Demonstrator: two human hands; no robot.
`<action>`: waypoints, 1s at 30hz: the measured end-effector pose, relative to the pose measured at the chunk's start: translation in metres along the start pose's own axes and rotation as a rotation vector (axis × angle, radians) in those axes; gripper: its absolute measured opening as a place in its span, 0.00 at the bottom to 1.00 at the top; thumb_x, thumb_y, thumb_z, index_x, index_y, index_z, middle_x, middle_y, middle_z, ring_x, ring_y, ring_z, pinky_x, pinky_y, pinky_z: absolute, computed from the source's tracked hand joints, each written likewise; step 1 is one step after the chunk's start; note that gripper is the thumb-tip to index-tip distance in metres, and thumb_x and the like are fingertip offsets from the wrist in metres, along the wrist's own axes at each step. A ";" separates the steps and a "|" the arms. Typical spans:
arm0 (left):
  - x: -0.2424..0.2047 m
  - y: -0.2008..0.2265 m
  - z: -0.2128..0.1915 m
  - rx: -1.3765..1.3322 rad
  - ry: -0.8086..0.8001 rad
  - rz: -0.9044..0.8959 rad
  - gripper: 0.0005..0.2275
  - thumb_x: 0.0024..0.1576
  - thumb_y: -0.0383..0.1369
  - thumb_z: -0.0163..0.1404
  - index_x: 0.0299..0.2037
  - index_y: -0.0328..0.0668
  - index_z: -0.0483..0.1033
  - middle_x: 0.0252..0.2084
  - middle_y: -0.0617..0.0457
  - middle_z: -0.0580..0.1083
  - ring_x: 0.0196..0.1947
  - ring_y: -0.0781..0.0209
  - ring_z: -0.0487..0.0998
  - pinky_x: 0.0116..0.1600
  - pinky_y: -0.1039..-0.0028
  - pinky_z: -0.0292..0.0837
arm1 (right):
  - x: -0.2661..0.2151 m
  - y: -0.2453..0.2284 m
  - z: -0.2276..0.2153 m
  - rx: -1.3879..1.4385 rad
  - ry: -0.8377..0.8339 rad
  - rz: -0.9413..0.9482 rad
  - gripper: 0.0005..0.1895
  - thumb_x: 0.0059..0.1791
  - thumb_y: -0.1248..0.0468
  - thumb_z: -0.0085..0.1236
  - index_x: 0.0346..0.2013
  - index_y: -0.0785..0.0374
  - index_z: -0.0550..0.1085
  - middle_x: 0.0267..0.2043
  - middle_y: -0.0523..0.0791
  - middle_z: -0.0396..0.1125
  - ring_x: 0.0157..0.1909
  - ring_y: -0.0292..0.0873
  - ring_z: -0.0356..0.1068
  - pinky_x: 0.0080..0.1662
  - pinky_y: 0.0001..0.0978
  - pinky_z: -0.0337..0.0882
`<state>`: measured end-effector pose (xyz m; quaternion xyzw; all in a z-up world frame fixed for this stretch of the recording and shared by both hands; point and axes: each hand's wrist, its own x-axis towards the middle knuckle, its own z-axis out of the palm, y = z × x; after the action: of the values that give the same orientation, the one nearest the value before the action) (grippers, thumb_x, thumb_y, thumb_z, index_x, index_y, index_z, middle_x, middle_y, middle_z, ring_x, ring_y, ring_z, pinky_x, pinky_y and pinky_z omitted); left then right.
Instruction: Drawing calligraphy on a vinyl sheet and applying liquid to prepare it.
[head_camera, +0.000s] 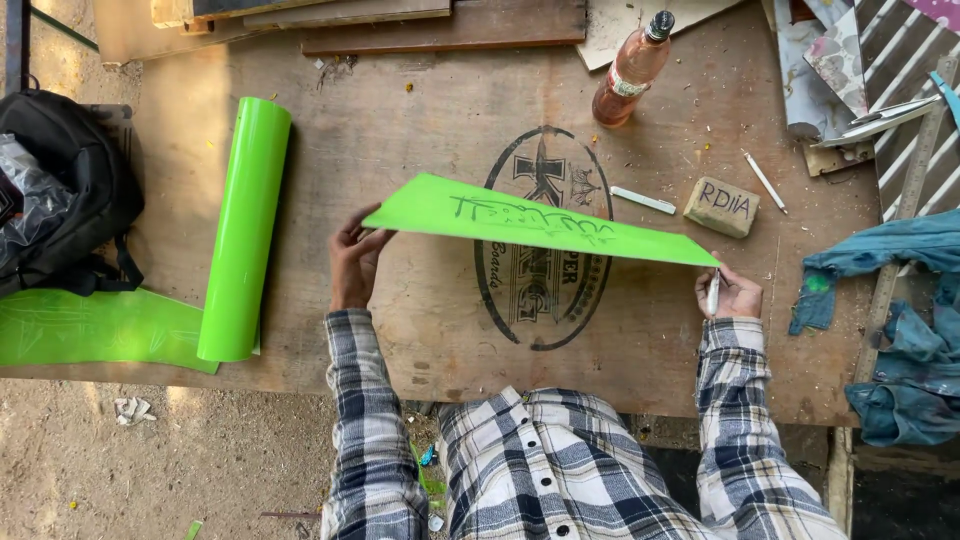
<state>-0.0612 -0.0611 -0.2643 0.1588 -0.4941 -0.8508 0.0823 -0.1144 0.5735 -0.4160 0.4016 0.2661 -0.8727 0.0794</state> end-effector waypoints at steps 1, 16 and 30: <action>0.006 0.008 0.011 0.099 -0.015 0.041 0.19 0.55 0.19 0.53 0.58 0.30 0.74 0.51 0.41 0.78 0.52 0.54 0.82 0.59 0.65 0.77 | -0.008 0.002 0.008 0.008 -0.041 -0.034 0.19 0.49 0.69 0.55 0.55 0.69 0.76 0.38 0.45 0.72 0.34 0.38 0.73 0.41 0.28 0.75; 0.169 -0.015 0.058 0.436 0.039 0.223 0.06 0.60 0.32 0.60 0.40 0.39 0.80 0.37 0.57 0.78 0.39 0.68 0.76 0.50 0.76 0.75 | 0.080 -0.015 0.013 -0.820 -0.058 -0.716 0.18 0.48 0.61 0.75 0.45 0.69 0.79 0.33 0.42 0.72 0.28 0.33 0.67 0.31 0.25 0.68; 0.092 -0.043 0.025 0.682 0.479 -0.045 0.17 0.45 0.41 0.71 0.31 0.34 0.82 0.26 0.56 0.75 0.25 0.69 0.71 0.32 0.77 0.69 | 0.031 -0.038 -0.042 -1.126 -0.084 -0.509 0.23 0.51 0.48 0.70 0.32 0.63 0.72 0.27 0.37 0.65 0.27 0.30 0.62 0.30 0.23 0.65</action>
<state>-0.1555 -0.0468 -0.3081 0.3810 -0.7110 -0.5789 0.1191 -0.1206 0.6304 -0.4459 0.1873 0.7698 -0.6051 0.0786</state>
